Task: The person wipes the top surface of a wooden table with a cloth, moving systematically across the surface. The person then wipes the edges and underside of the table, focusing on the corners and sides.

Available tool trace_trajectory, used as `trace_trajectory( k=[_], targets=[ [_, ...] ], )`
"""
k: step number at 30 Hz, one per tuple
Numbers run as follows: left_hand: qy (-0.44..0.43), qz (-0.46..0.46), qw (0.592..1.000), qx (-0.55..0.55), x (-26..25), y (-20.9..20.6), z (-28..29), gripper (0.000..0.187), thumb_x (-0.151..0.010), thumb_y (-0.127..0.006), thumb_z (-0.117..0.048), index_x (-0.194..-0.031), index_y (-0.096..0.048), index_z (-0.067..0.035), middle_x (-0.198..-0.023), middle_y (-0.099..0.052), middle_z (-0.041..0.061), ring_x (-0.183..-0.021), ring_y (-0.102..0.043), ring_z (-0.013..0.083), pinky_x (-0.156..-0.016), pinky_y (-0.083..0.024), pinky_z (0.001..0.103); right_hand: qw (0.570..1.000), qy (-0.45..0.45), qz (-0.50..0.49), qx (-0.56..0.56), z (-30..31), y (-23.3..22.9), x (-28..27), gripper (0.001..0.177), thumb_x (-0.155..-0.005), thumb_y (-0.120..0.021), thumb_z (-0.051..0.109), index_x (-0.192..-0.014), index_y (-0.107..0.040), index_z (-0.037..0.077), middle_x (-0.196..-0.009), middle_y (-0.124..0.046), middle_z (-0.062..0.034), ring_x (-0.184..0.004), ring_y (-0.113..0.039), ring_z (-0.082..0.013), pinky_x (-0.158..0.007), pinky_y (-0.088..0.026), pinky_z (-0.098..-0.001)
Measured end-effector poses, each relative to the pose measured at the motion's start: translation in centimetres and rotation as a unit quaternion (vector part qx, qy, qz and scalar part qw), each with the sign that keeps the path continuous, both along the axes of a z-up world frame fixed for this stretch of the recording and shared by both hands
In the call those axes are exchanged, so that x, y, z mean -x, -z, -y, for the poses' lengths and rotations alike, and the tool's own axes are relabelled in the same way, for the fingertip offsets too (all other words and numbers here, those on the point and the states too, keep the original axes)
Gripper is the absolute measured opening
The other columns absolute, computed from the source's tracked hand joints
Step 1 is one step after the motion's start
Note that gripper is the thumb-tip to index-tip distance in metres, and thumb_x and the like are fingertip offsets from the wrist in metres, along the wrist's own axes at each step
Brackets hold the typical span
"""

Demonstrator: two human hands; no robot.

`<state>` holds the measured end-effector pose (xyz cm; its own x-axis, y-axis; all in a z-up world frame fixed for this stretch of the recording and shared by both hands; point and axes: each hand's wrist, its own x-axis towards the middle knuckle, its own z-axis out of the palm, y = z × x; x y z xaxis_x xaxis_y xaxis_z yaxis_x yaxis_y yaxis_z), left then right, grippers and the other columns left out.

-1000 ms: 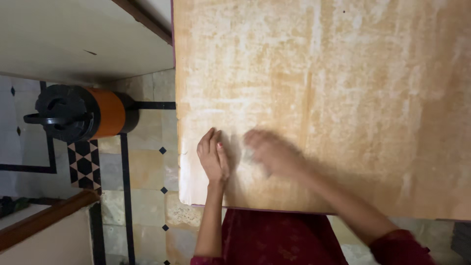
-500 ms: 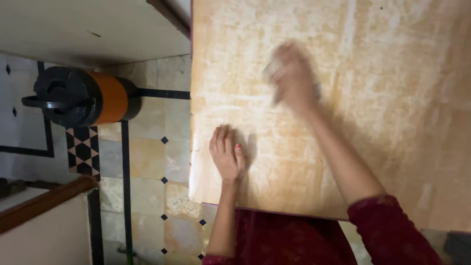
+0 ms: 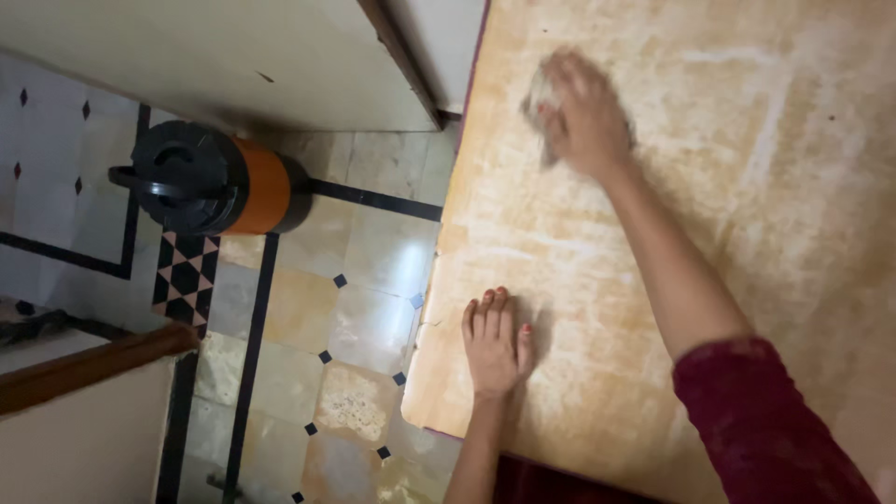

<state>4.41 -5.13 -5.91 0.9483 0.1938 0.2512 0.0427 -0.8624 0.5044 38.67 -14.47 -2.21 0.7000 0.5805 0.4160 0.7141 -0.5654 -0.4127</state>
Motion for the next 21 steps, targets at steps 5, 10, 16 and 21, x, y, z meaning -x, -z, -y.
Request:
trace_trajectory(
  k=[5, 10, 16, 21],
  targets=[
    [-0.012, -0.012, 1.000, 0.010, 0.2, -0.8, 0.1, 0.046, -0.098, -0.053, -0.028, -0.131, -0.062, 0.002, -0.143, -0.058, 0.019, -0.138, -0.050, 0.0343, -0.121, -0.031, 0.056, 0.978, 0.027, -0.208, -0.009, -3.5, -0.6, 2.1, 0.018, -0.085, -0.066, 0.011, -0.102, -0.069, 0.009, -0.166, -0.045, -0.0142, -0.150, -0.044, -0.0295, -0.119, -0.045, -0.0384],
    [-0.009, -0.016, 1.000, 0.000, -0.2, -1.4, 0.2, 0.047, -0.097, -0.053, -0.029, -0.131, -0.062, 0.002, -0.143, -0.058, 0.019, -0.137, -0.049, 0.0349, -0.121, -0.030, 0.055, 0.960, -0.194, -0.164, 0.117, -4.6, -1.1, 10.9, 0.023, -0.096, -0.070, 0.021, -0.113, -0.073, 0.006, -0.156, -0.048, -0.0124, -0.148, -0.041, -0.0311, -0.123, -0.031, -0.0476],
    [-0.010, -0.029, 0.999, -0.008, 0.3, -0.5, 0.4, 0.047, -0.099, -0.053, -0.030, -0.132, -0.061, 0.003, -0.143, -0.057, 0.019, -0.138, -0.049, 0.0346, -0.121, -0.029, 0.055, 0.998, -0.022, -0.053, 0.027, -3.8, -1.9, 4.8, 0.046, -0.104, -0.059, 0.017, -0.147, -0.054, 0.003, -0.153, -0.051, -0.0193, -0.146, -0.041, -0.0360, -0.122, -0.030, -0.0511],
    [-0.006, -0.032, 0.999, -0.035, 0.0, -0.4, 0.1, 0.047, -0.098, -0.052, -0.030, -0.131, -0.059, 0.003, -0.142, -0.056, 0.019, -0.138, -0.048, 0.0354, -0.122, -0.029, 0.055, 0.976, -0.139, -0.151, 0.076, -5.0, 0.0, 11.0, 0.047, -0.093, -0.060, 0.018, -0.138, -0.058, 0.006, -0.151, -0.054, -0.0145, -0.144, -0.044, -0.0317, -0.120, -0.034, -0.0440]
  ],
)
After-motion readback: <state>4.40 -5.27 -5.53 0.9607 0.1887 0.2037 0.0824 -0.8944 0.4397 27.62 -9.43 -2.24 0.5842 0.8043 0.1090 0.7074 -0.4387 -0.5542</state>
